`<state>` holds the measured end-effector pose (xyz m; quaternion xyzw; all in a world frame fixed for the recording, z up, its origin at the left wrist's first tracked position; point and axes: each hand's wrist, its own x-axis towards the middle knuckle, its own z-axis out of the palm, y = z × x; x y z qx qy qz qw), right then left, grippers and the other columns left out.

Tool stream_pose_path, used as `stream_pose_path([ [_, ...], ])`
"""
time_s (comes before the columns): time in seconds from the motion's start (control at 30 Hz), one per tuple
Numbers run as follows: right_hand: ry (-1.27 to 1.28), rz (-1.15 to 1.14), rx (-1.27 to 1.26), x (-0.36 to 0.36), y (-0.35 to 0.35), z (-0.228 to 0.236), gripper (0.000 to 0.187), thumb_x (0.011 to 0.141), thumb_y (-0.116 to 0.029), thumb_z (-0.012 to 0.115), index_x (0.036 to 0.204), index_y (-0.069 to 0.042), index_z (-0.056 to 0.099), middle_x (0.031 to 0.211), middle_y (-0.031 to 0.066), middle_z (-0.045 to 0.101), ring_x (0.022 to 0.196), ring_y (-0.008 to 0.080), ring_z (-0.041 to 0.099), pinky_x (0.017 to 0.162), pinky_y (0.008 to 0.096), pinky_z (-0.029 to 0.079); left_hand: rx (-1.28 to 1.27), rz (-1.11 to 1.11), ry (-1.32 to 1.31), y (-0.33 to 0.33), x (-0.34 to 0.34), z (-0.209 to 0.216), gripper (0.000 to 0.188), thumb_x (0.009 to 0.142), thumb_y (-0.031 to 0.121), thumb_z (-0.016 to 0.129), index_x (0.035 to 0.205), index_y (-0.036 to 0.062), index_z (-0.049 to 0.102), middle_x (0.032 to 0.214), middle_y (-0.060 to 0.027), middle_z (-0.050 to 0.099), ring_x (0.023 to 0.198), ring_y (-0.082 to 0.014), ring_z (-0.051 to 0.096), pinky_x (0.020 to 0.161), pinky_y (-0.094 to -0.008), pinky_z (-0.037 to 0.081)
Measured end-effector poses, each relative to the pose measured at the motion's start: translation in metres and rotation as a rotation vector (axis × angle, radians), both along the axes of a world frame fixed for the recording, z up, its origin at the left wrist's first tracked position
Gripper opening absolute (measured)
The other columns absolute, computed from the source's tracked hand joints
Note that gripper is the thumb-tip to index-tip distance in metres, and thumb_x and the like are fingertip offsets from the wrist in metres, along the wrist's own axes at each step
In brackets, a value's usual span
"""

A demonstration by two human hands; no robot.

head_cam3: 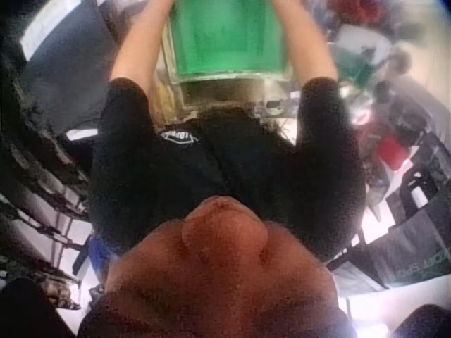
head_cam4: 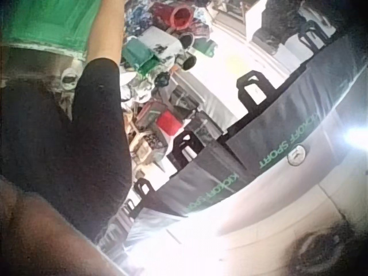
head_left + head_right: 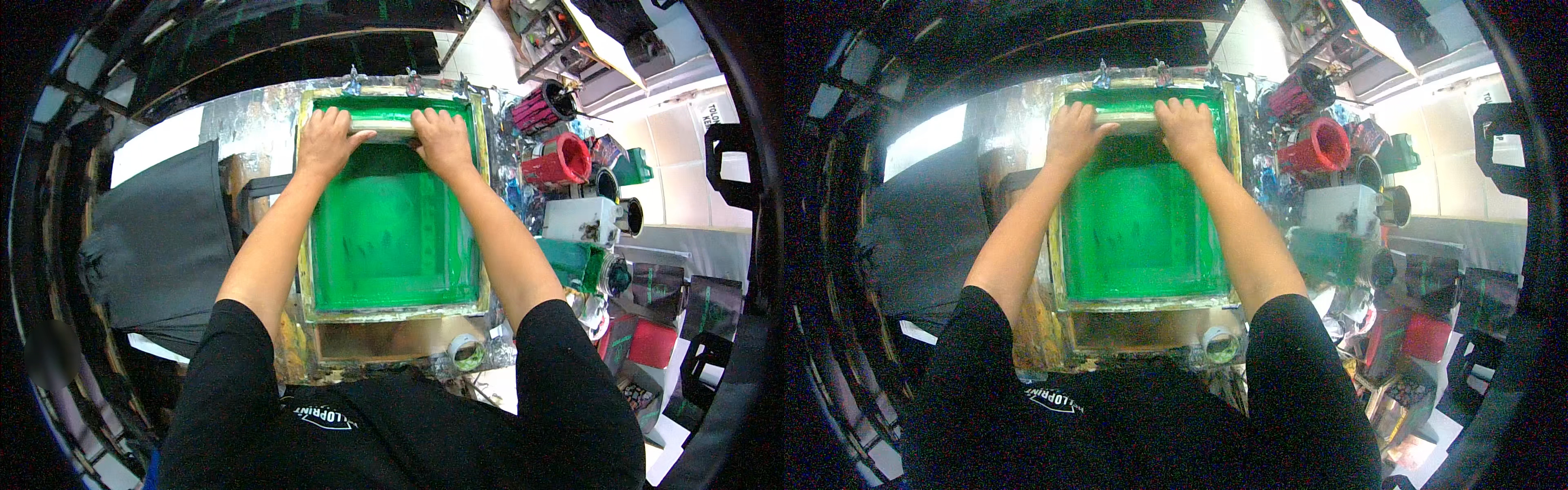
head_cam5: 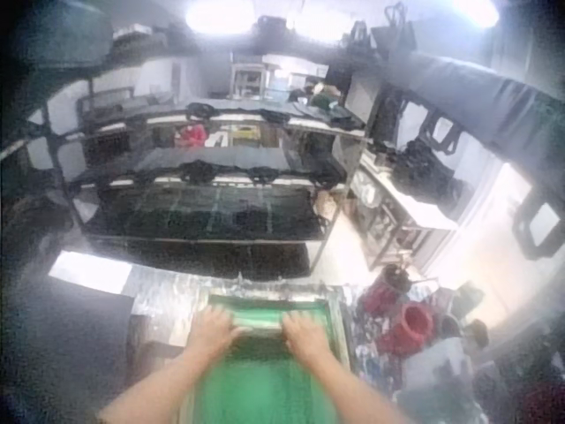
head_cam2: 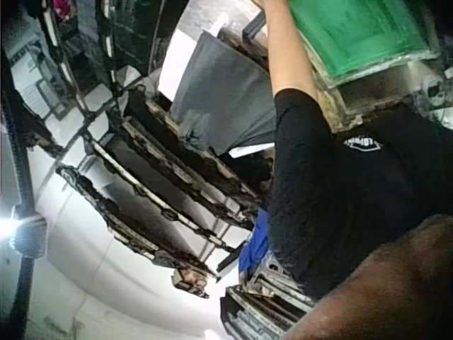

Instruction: The person performs screen printing on black tote bags using a squeegee and green ink. They repeatedly pull the squeegee across a screen to transfer a logo onto the bags, then lift the screen and move the printed bag aside.

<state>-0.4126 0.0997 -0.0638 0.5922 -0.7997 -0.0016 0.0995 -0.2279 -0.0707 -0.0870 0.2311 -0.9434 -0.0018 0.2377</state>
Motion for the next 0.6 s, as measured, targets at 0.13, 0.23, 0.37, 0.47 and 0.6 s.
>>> stream_pose_path([
  [0.13,0.008,0.03,-0.039,0.022,0.036,-0.006,0.059,0.074,-0.023,0.086,0.127,-0.017,0.059,0.108,0.0052,0.065,0.103,0.0261,0.066,0.083,0.0455,0.049,-0.013,-0.006,0.036,0.033,0.028,-0.003,0.056,0.087,0.062,0.071,0.083,0.0078,0.06,0.087,-0.0101,0.06,0.083,-0.0302,0.06,0.072,-0.0408,0.052],
  [0.23,-0.018,0.051,-0.06,0.049,0.068,-0.001,0.045,0.08,-0.018,0.078,0.122,-0.016,0.062,0.104,0.005,0.064,0.1,0.0254,0.064,0.081,0.0436,0.046,-0.038,-0.016,0.039,0.066,0.054,0.003,0.055,0.087,0.062,0.072,0.083,0.0083,0.06,0.086,-0.0095,0.058,0.082,-0.0298,0.059,0.072,-0.0412,0.051],
  [0.37,-0.013,0.045,-0.065,0.086,0.109,-0.003,0.032,0.085,-0.015,0.071,0.116,-0.017,0.064,0.1,0.0043,0.063,0.097,0.0249,0.063,0.079,0.0437,0.046,-0.001,-0.02,0.055,0.11,0.093,0.001,0.053,0.084,0.059,0.076,0.083,0.0089,0.058,0.086,-0.0094,0.056,0.083,-0.0299,0.057,0.073,-0.0425,0.049],
  [0.47,-0.015,0.049,-0.073,0.115,0.144,0.002,0.025,0.088,-0.016,0.067,0.113,-0.017,0.066,0.097,0.0033,0.063,0.094,0.0244,0.063,0.078,0.0434,0.046,0.051,-0.02,0.046,0.146,0.122,0.001,0.053,0.083,0.057,0.078,0.085,0.0071,0.061,0.088,-0.0117,0.058,0.083,-0.033,0.057,0.073,-0.045,0.049],
  [0.6,-0.004,0.051,-0.063,0.149,0.187,-0.003,0.024,0.089,-0.016,0.065,0.113,-0.018,0.066,0.095,0.0029,0.062,0.091,0.0235,0.062,0.077,0.0427,0.045,0.075,-0.009,0.021,0.19,0.158,0.003,0.054,0.079,0.058,0.08,0.085,0.0079,0.061,0.088,-0.0105,0.057,0.085,-0.0322,0.057,0.074,-0.0454,0.049],
])
